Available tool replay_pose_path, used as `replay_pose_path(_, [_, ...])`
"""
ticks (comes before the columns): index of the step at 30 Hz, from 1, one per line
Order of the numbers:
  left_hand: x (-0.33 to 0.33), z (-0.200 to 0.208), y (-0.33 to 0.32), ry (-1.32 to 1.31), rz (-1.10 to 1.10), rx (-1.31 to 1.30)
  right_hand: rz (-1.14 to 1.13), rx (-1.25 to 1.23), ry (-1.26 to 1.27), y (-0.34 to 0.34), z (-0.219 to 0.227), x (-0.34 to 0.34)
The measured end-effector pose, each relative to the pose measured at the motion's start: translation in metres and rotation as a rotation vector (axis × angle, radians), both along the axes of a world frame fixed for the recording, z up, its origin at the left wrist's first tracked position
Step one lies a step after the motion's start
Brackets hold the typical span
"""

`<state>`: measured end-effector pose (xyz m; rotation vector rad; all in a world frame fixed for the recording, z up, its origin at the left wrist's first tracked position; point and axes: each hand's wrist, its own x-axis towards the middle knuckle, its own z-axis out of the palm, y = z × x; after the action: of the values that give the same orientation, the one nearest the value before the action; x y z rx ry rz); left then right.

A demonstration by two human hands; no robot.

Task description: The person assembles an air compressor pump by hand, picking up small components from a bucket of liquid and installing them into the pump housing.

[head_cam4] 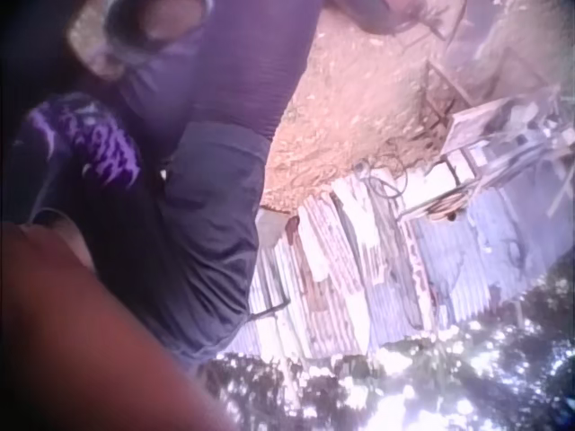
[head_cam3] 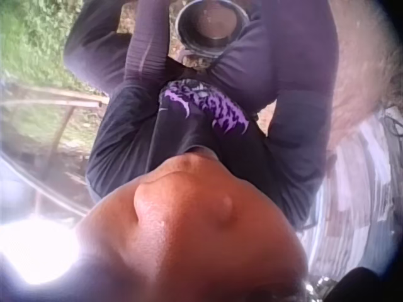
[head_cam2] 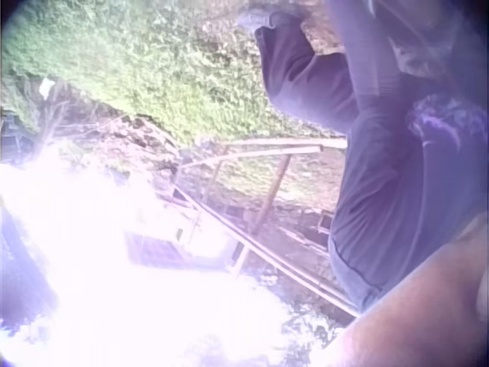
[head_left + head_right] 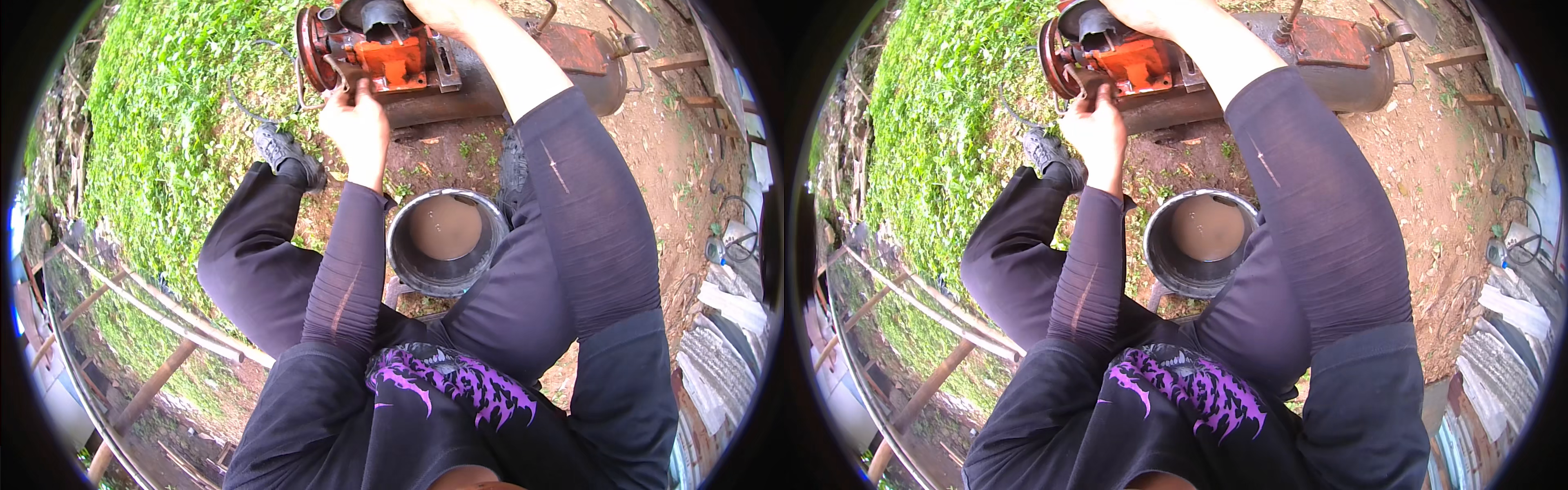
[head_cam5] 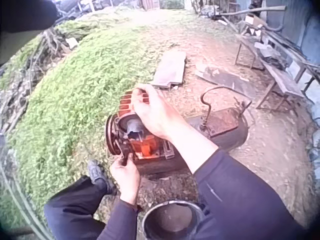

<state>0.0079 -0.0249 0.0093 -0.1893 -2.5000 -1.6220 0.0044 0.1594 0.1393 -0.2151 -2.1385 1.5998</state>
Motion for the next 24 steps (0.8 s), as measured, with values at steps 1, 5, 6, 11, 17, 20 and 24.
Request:
replay_pose_path(1, [0.001, -0.002, -0.003, 0.104, 0.033, 0.039, 0.013, -0.011, 0.043, 0.002, -0.004, -0.002])
replay_pose_path(5, [0.01, -0.024, 0.008, 0.343, -0.07, -0.145, 0.055, -0.088, 0.082, 0.006, -0.014, -0.007])
replay_pose_path(6, [0.004, -0.023, 0.016, 0.321, -0.047, -0.14, 0.06, -0.111, 0.053, 0.007, -0.013, -0.005])
replay_pose_path(11, [-0.002, -0.036, 0.011, 0.347, -0.072, -0.248, -0.019, 0.006, 0.009, 0.003, -0.007, -0.003])
replay_pose_path(17, [-0.01, -0.005, 0.011, 0.273, -0.267, -0.697, -0.067, 0.163, 0.056, 0.01, -0.015, -0.003])
replay_pose_path(20, [0.002, -0.005, 0.009, 0.351, -0.265, -0.716, -0.051, 0.084, 0.105, 0.006, -0.019, -0.006])
replay_pose_path(24, [0.028, -0.022, -0.009, 0.152, -0.455, -0.65, 0.046, 0.003, 0.06, 0.011, -0.015, -0.009])
